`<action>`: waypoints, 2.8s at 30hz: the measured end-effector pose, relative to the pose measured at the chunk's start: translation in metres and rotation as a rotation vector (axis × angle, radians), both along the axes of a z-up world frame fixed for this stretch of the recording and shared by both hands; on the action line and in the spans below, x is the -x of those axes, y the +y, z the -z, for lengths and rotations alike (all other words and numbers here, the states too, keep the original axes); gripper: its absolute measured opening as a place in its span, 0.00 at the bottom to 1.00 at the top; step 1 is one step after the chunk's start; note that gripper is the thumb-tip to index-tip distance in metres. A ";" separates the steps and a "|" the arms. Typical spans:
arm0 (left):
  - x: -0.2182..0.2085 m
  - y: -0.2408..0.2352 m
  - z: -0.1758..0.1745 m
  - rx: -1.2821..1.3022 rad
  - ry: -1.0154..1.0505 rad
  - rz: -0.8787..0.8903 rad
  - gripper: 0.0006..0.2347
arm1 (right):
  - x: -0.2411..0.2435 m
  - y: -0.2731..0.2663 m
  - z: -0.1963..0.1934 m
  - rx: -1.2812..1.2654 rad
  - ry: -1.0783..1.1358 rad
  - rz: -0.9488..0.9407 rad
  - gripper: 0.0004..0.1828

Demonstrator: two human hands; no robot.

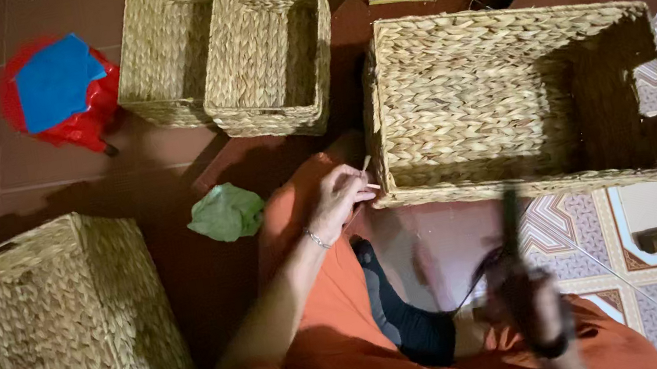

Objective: The person uses shears to trim loose strands and edges of a rectangular woven basket. They rotate the basket to access different sides and continue cutting protruding fibers along the rim and corners.

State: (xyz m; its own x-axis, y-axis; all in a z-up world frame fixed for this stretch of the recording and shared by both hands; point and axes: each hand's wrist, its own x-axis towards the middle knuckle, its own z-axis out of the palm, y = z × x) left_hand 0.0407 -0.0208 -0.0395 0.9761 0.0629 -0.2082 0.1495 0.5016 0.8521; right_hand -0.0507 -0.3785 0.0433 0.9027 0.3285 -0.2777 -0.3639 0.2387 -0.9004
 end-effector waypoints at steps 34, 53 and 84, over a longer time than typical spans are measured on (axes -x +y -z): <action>0.055 -0.007 -0.053 0.045 -0.121 -0.116 0.09 | 0.032 0.095 -0.009 0.191 0.179 -0.180 0.35; 0.055 -0.066 -0.066 0.042 0.234 -0.207 0.04 | 0.006 0.005 -0.003 0.000 0.140 -0.477 0.51; 0.042 -0.016 -0.141 -1.660 -0.648 -0.044 0.20 | -0.037 -0.053 0.038 0.242 -0.078 -0.676 0.43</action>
